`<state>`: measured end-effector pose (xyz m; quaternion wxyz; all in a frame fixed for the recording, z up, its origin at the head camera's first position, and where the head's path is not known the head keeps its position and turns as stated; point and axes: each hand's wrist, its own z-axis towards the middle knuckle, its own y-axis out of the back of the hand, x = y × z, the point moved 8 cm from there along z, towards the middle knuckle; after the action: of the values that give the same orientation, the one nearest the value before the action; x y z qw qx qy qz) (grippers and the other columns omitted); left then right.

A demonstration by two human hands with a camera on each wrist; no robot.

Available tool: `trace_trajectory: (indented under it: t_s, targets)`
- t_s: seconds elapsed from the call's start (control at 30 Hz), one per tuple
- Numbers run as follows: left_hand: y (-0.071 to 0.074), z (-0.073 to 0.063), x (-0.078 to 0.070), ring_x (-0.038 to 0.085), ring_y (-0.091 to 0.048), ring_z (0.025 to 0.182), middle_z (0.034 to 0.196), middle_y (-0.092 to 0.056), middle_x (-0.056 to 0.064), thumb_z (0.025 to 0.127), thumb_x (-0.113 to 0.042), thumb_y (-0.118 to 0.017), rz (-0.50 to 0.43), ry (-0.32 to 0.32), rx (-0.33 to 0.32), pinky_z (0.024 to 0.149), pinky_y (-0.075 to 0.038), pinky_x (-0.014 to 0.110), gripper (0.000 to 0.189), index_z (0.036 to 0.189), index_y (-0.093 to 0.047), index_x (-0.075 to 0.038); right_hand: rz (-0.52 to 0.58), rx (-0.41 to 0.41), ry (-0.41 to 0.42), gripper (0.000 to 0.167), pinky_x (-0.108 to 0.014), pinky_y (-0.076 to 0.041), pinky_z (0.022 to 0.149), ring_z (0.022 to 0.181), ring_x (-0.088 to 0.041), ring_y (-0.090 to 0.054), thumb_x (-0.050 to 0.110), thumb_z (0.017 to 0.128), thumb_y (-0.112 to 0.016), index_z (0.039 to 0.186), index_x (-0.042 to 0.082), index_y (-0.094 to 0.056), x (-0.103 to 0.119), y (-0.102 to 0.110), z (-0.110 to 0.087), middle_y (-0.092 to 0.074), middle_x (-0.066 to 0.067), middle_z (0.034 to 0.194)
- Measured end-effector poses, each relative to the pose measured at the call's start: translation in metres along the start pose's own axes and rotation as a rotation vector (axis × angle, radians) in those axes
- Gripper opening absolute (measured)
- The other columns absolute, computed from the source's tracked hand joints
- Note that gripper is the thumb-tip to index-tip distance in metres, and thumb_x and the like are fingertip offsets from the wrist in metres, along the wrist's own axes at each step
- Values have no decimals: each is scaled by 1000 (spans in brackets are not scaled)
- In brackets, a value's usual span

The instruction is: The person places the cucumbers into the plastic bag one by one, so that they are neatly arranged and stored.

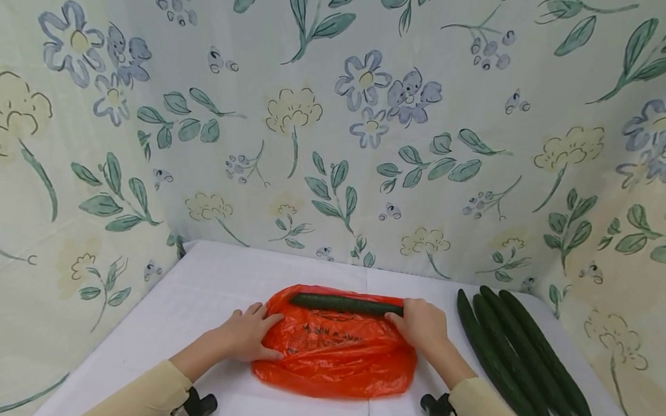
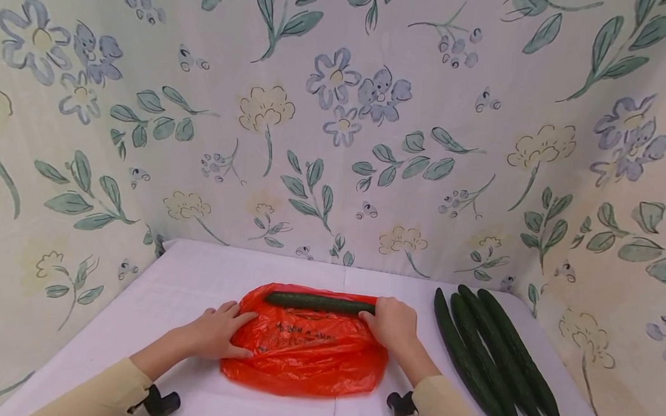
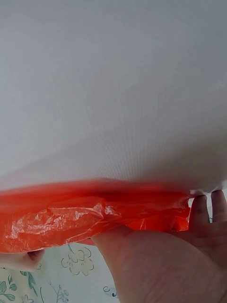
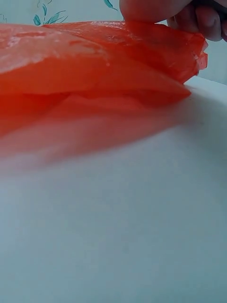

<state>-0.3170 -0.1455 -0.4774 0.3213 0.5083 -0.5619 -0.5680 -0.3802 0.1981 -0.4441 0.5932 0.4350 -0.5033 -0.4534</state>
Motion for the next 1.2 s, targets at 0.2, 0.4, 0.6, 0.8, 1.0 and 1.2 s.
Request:
trace_trajectory:
  t_s: [0.2,0.4,0.6,0.8,1.0,1.2]
  targets:
    - [-4,-1,-2,42,-34,143,154,-43,18,75,-66,-76,-19,1,25,108,-35,71,90,148,-50,-21,-7,59,-29,49,-27,-48,55,55,-17,-53,42,83,-82,105,0,-71,-4,-7,-5,-56,-5,64]
    - [-10,-3,-2,42,-35,142,153,-44,18,74,-67,-76,-30,10,40,108,-34,71,90,147,-51,-21,-16,98,-40,45,-26,-47,55,57,-18,-53,41,84,-81,102,1,-70,-7,-15,-10,-55,-5,65]
    - [-10,-4,0,42,-36,141,151,-45,18,73,-69,-75,-25,12,30,108,-34,71,91,147,-51,-20,-17,99,-33,42,-26,-46,55,57,-18,-53,40,84,-80,99,2,-71,-6,-16,-10,-55,-5,65]
    - [-11,0,0,42,-35,142,152,-45,18,73,-70,-75,-24,15,28,107,-34,72,92,146,-52,-20,-12,94,-29,37,-26,-48,55,58,-18,-52,38,85,-80,98,5,-70,-7,-13,-9,-56,-4,66]
    - [-8,1,2,43,-35,142,151,-45,19,73,-70,-75,-25,23,22,107,-33,73,91,145,-52,-20,7,59,-8,29,-27,-45,55,61,-18,-52,34,86,-80,95,8,-70,-4,-7,-4,-56,-2,68]
    - [-4,3,4,43,-34,142,151,-45,19,72,-69,-76,-33,32,21,108,-32,73,91,145,-53,-20,58,28,-18,34,-26,-50,57,63,-17,-54,32,87,-79,107,7,-73,-9,-1,-2,-62,-3,75]
